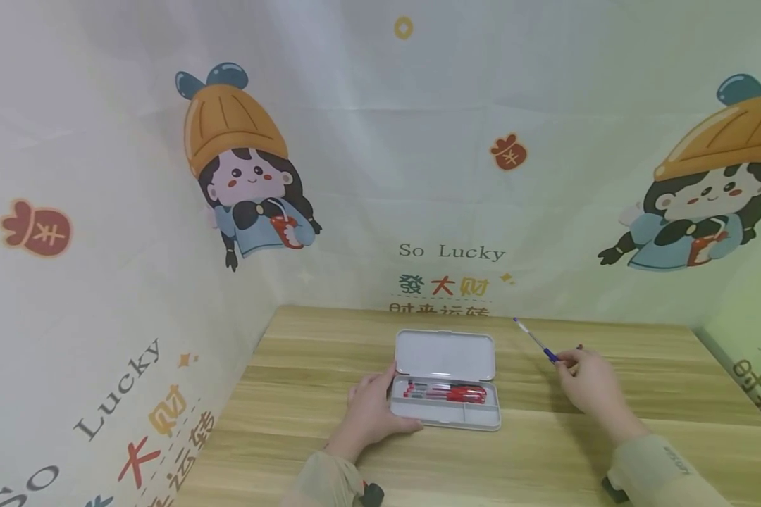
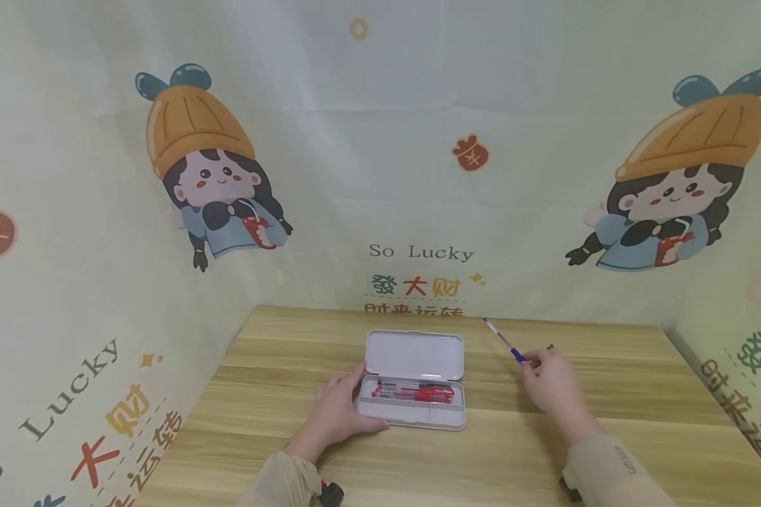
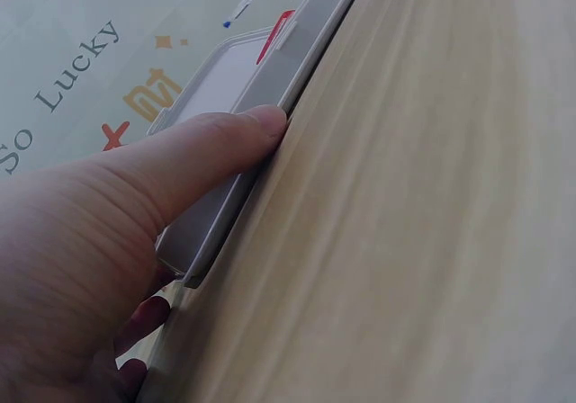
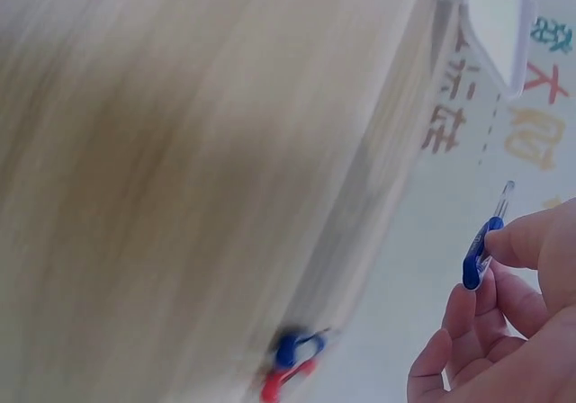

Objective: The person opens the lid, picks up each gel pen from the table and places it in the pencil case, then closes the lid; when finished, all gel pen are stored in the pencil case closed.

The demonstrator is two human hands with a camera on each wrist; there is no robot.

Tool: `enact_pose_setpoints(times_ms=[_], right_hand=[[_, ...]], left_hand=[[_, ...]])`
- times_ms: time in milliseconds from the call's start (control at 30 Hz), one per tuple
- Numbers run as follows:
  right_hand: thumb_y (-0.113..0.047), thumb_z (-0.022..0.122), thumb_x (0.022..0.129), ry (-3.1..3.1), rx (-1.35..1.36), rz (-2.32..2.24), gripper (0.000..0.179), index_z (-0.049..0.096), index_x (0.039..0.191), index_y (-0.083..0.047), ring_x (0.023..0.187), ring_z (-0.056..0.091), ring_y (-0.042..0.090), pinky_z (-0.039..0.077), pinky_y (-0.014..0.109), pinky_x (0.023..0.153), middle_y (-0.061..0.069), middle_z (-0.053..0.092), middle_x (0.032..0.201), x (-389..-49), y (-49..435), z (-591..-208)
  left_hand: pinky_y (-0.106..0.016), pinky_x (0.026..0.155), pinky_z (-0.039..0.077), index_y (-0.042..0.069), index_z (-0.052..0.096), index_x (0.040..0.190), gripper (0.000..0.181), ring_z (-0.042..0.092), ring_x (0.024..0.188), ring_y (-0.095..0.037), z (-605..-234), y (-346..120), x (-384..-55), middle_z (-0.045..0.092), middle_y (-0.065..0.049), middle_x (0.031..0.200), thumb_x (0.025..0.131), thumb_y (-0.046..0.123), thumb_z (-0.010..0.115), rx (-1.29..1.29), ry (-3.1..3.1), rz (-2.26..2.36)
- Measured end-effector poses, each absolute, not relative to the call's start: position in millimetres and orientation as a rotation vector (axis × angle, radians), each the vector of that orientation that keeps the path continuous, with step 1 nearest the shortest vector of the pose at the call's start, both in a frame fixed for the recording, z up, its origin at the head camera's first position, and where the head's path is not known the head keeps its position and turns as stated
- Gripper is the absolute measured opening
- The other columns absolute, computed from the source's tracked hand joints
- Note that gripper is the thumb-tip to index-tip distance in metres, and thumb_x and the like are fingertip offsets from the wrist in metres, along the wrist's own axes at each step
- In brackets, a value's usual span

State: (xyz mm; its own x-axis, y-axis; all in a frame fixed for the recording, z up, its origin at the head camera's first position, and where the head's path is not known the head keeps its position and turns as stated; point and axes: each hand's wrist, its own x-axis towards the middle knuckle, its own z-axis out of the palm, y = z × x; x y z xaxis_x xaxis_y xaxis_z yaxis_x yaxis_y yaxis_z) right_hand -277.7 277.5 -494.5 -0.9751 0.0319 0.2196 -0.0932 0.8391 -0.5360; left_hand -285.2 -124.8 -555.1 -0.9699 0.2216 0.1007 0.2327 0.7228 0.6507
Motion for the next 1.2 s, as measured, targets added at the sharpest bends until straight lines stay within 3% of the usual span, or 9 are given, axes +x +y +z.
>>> enact_pose_setpoints(times_ms=[767,1200], right_hand=[[-0.012,0.07,0.103,-2.838,0.282,0.829,0.022,0.079,0.117,0.001,0.091,0.069,0.023,0.058,0.036,0.073,0.017,0.071,0.111,-282.7,206.8,-491.2],[-0.009,0.073,0.099,-2.866,0.437,0.817,0.014,0.08,0.11,-0.005,0.094,0.064,0.02,0.058,0.041,0.083,0.008,0.071,0.105,-288.5,173.5,-499.7]], left_hand=[[-0.063,0.12,0.031,0.01,0.039,0.171,0.134,0.048,0.148,-0.039,-558.9,-125.7,-289.0,0.062,-0.015,0.159,0.063,0.053,0.104,-0.375,-2.912,-1.112],[-0.064,0.123,0.029,0.01,0.038,0.172,0.133,0.047,0.148,-0.038,-558.5,-124.6,-288.1,0.062,-0.015,0.158,0.064,0.052,0.105,-0.363,-2.919,-1.115]])
